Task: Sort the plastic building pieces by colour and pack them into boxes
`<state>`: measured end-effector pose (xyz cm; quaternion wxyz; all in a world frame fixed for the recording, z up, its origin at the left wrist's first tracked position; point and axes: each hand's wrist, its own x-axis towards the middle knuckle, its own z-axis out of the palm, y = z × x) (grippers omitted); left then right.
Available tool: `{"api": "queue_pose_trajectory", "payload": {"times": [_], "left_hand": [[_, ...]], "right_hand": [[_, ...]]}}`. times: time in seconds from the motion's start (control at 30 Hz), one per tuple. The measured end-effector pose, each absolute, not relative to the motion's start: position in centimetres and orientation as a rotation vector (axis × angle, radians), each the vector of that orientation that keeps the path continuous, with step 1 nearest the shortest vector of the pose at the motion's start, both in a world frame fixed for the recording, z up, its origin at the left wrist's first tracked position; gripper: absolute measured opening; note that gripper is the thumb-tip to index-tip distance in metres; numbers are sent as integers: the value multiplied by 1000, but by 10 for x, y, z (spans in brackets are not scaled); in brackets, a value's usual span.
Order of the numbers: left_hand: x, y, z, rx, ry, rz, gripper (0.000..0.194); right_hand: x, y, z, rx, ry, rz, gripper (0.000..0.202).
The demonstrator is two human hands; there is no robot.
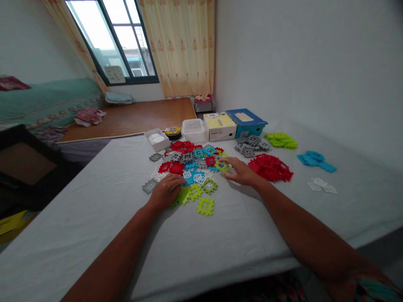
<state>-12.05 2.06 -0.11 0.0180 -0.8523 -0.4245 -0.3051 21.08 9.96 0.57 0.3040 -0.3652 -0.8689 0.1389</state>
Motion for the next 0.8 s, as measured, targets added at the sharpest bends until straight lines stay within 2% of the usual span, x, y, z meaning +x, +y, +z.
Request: {"api": "queue_pose_trajectory", "payload": {"times": [0.17,0.33,0.43,0.53,0.67,0.8], "left_hand": [[-122,22,-1,-2657,-1313,-930,28],[-121,22,-1,-2662,-1316,-915,28],[-119,22,-1,-2680,-1297,-907,28],[-118,23,-2,-2701,-1272,-920,28],[-117,23,-1,-2691,-1286,-952,28],[-118,23,0,-2687,-1312,-948,27]], "right_hand": [[248,122,40,-1118,-2082,337,49],[349,164,72,-1428,-1850,95,52],[410,180,65,-1823,-1801,-61,54],[441,186,46,-2085,-1869,-33,38],[443,195,25,-2197,-1918,42,21],[439,202,18,-2314,-1869,16,28]]}}
